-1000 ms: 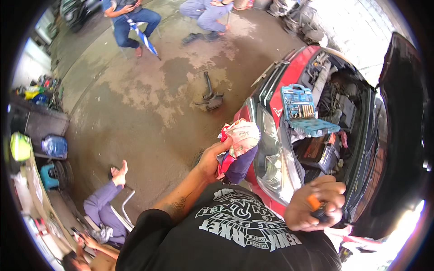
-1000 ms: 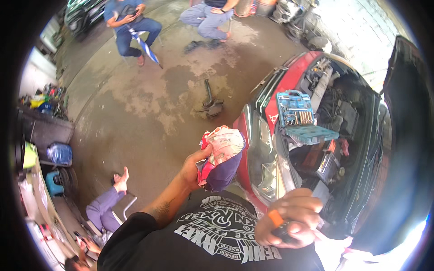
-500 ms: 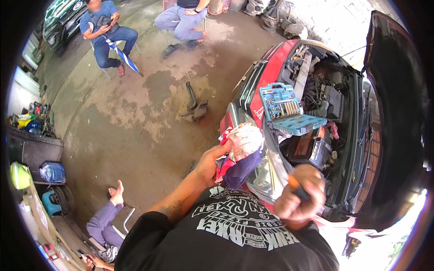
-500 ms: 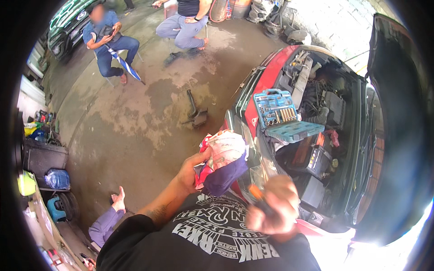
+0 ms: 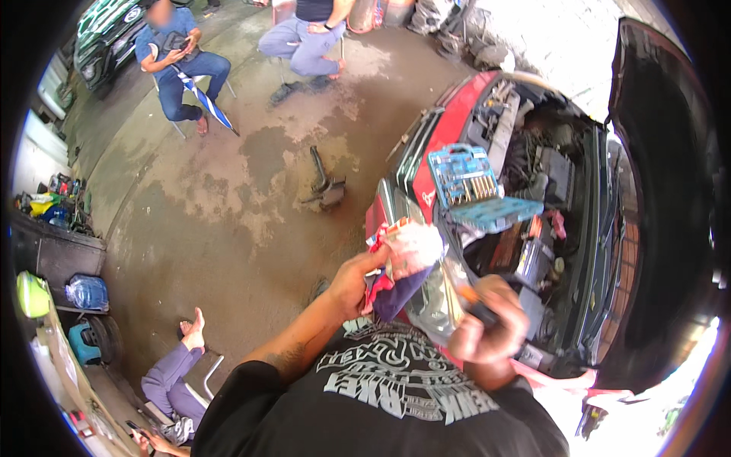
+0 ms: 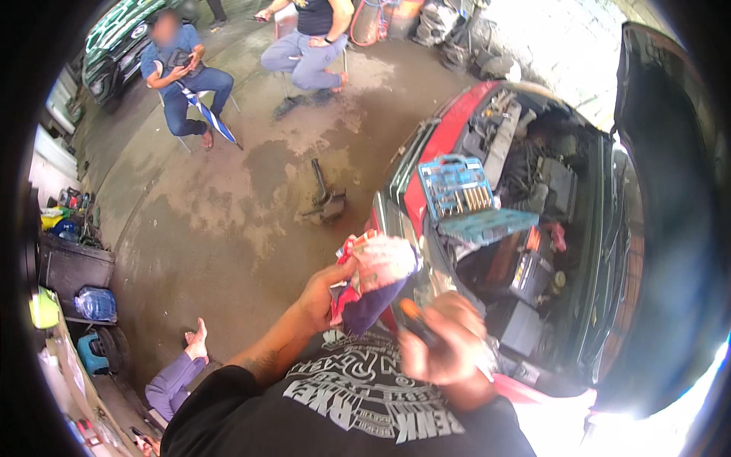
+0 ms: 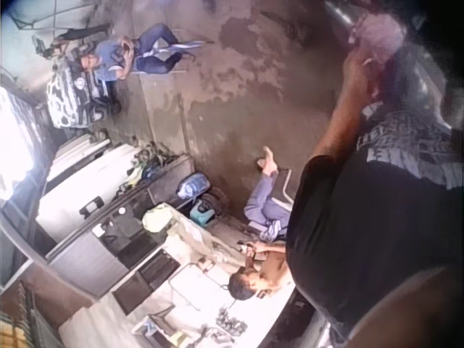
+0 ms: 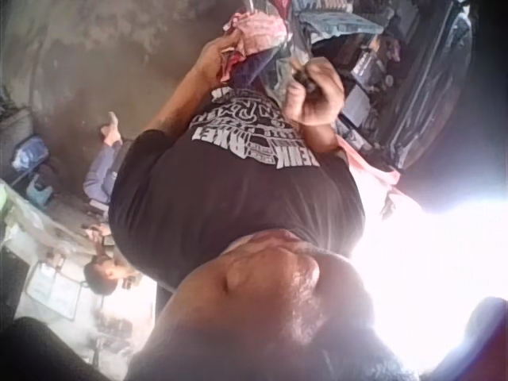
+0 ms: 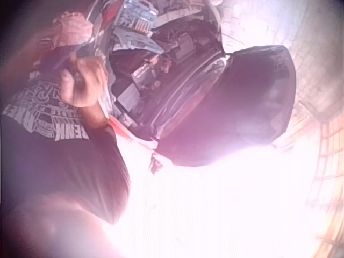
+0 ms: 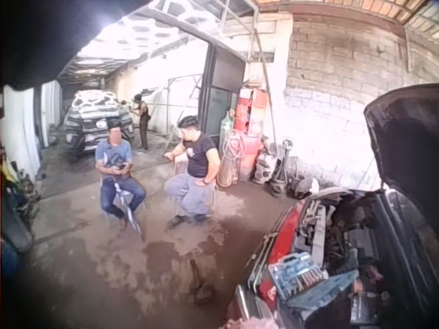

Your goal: The person wipes car engine components with a cloth and manually installs them back into the engine bay.

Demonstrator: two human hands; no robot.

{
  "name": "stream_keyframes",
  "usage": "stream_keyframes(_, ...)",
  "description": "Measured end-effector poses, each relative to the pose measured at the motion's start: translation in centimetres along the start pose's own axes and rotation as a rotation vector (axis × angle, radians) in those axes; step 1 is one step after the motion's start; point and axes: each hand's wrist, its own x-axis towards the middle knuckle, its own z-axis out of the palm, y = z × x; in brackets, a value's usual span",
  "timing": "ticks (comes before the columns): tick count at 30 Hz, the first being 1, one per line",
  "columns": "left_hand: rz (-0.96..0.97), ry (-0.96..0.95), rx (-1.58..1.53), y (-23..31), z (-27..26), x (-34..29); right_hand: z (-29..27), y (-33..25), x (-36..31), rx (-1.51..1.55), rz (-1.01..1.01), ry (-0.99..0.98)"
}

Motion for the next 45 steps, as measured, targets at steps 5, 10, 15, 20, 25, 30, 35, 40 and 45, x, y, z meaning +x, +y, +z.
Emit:
stream_keyframes(5, 0.042, -0.126, 0.049, -1.4, -0.8, -0.4, 2.4, 5.1, -5.2, -0.058, 0.702, -0.391)
stream_keyframes(10, 0.191, -0.192, 0.050, -0.6, 0.9, -1.7, 0.3, 3.7, -2.2, 0.490, 0.602, -0.091)
stream_keyframes(15, 0.456, 0.054, 0.193, -0.5, 3.6, -2.3, 0.9, 4.5, -3.0, 0.678, 0.839, -0.137)
stream_keyframes(20, 1.279, -0.060, 1.634, -0.4, 5.6, -1.5, 2.3, 3.7, -3.1, 0.709, 0.899, 0.025)
stream_keyframes(25, 1.308, -0.310, 2.105, 4.3, 5.6, -2.5, 0.8, 2.7, -2.5, 0.567, 0.956, -0.181)
stream_keyframes(30, 1.300, -0.400, 1.877, 4.3, 6.8, -2.6, 0.7, 1.9, -1.8, 0.307, 0.509, -0.182)
stream_keyframes(35, 0.675, -0.149, 1.334, 1.4, 5.0, -2.7, 0.1, 2.1, -0.2, -0.074, -0.076, -0.424)
stream_keyframes(40, 0.277, -0.055, 0.886, -0.4, 3.9, -2.1, -0.4, 3.1, -0.6, -0.030, 0.078, -0.555)
stream_keyframes(45, 0.423, -0.207, 0.968, 0.5, 5.0, -2.9, 0.2, 1.9, 0.9, 0.186, 0.299, -0.476)
